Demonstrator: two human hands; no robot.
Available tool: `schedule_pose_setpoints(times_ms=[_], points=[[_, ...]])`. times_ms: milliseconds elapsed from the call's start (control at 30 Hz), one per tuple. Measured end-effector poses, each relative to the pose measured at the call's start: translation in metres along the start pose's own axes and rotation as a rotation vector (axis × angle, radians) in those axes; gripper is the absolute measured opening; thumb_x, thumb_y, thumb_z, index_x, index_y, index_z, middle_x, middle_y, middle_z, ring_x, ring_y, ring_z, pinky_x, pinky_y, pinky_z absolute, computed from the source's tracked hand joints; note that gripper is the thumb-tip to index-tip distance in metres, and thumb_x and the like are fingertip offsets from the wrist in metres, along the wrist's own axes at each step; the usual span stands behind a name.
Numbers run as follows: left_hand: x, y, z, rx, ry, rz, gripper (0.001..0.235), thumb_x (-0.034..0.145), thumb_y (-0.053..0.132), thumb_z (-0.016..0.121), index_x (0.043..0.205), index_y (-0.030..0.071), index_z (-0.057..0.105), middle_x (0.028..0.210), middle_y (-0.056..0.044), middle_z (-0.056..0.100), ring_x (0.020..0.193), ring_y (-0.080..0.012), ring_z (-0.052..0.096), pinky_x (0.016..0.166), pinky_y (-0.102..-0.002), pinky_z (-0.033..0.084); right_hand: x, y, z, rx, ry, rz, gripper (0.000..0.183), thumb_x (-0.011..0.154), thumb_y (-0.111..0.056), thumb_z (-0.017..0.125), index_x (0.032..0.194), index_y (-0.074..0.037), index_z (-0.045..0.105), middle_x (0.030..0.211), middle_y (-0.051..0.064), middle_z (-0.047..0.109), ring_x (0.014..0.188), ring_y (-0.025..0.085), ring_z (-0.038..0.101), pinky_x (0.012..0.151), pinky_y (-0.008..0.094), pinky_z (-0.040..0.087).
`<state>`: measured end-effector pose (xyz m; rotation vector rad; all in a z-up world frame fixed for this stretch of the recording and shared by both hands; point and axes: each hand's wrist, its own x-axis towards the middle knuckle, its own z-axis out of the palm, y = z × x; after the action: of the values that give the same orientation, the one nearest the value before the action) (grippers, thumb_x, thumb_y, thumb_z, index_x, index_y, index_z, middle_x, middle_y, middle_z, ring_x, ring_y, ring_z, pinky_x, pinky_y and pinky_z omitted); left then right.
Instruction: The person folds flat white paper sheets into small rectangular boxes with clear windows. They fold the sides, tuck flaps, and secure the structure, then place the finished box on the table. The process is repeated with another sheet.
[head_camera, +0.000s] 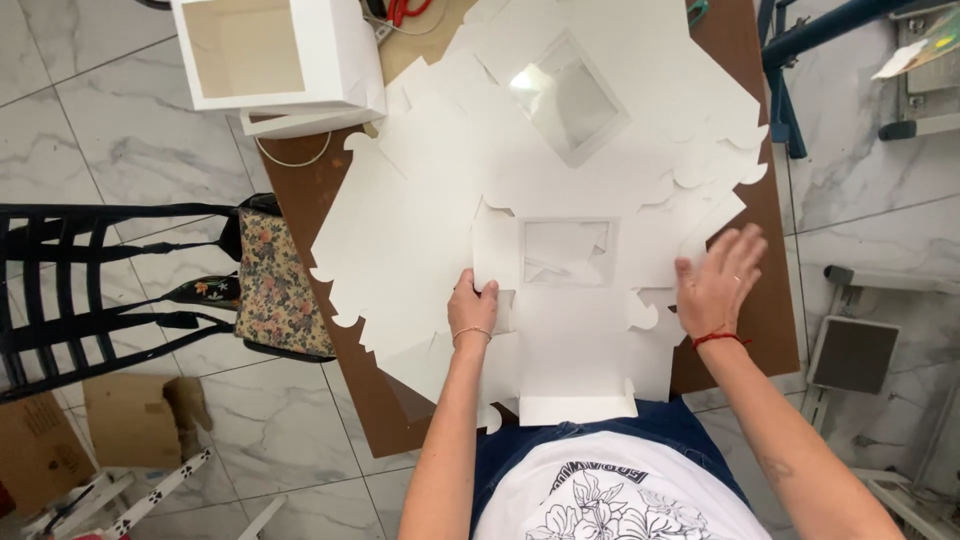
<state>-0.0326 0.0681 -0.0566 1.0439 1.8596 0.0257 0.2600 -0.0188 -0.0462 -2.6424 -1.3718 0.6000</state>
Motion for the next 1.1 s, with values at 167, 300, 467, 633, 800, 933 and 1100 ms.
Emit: schedule_pose_setpoints(times_ms=[167,300,467,633,800,933,1100], points=[[0.010,-0.007,0.008,-0.238,0.044,0.093,0.031,0.074,0.029,0.062,0.098,0.012,0.055,0.091,-0.014,0.062,0.091,-0.0302,0.059,0.078,-0.041,0.047,-0.009,-0.014,0.008,0.236,0.169,-0.378,0.046,0.084,-0.022,0.048,0.127,-0.007,0.040,0.132,0.012,0.034,0.118,0.028,0.035,0.089,0.037,0.037],[0.022,-0.018,0.014,-0.784,-0.122,0.282,0.017,0.080,0.014,0.059,0.093,0.010,0.050,0.079,0.000,0.060,0.074,-0.0108,0.056,0.068,-0.025,0.049,-0.007,-0.024,0.003,0.663,0.144,0.167,0.036,0.083,-0.023,0.063,0.116,-0.012,0.051,0.110,0.003,0.047,0.097,0.018,0.053,0.075,0.031,0.049],[-0.016,-0.002,-0.016,-1.012,-0.226,0.301,0.020,0.078,0.014,0.062,0.092,0.010,0.048,0.081,-0.003,0.063,0.073,-0.0113,0.060,0.067,-0.028,0.053,0.001,-0.021,-0.010,0.933,-0.054,0.189,0.041,0.080,-0.026,0.066,0.114,-0.009,0.052,0.105,0.006,0.051,0.094,0.021,0.053,0.079,0.035,0.047],[0.000,-0.037,-0.007,-0.617,0.129,0.291,0.022,0.079,0.011,0.061,0.098,0.009,0.052,0.086,-0.007,0.064,0.081,-0.0109,0.058,0.075,-0.032,0.049,0.008,0.000,0.022,0.818,-0.118,0.116,0.015,0.080,-0.021,0.071,0.091,-0.014,0.063,0.074,0.004,0.062,0.070,0.009,0.060,0.062,0.025,0.050],[-0.034,0.020,0.002,0.136,0.428,0.510,0.062,0.071,0.000,0.056,0.129,-0.001,0.034,0.122,-0.020,0.047,0.108,-0.0318,0.048,0.095,-0.047,0.032,-0.021,-0.097,-0.007,0.470,-0.062,-0.263,0.069,0.073,0.001,0.050,0.134,0.006,0.017,0.134,0.030,0.021,0.117,0.044,0.030,0.097,0.050,0.030],[-0.054,0.035,0.025,0.409,0.438,0.697,0.071,0.068,0.013,0.061,0.130,0.003,0.030,0.132,-0.014,0.038,0.118,-0.0267,0.040,0.095,-0.055,0.024,-0.031,-0.119,0.022,0.060,-0.054,-0.496,0.076,0.075,-0.018,0.059,0.133,0.009,0.017,0.134,0.032,0.021,0.121,0.046,0.025,0.092,0.056,0.028],[-0.040,0.030,0.047,0.651,0.298,0.669,0.058,0.076,0.034,0.054,0.123,0.002,0.041,0.134,-0.016,0.035,0.123,-0.0273,0.032,0.101,-0.057,0.012,-0.022,-0.114,0.057,-0.122,-0.380,-0.442,0.055,0.085,-0.023,0.045,0.130,0.004,0.027,0.138,0.030,0.005,0.128,0.044,0.007,0.106,0.046,0.012]])
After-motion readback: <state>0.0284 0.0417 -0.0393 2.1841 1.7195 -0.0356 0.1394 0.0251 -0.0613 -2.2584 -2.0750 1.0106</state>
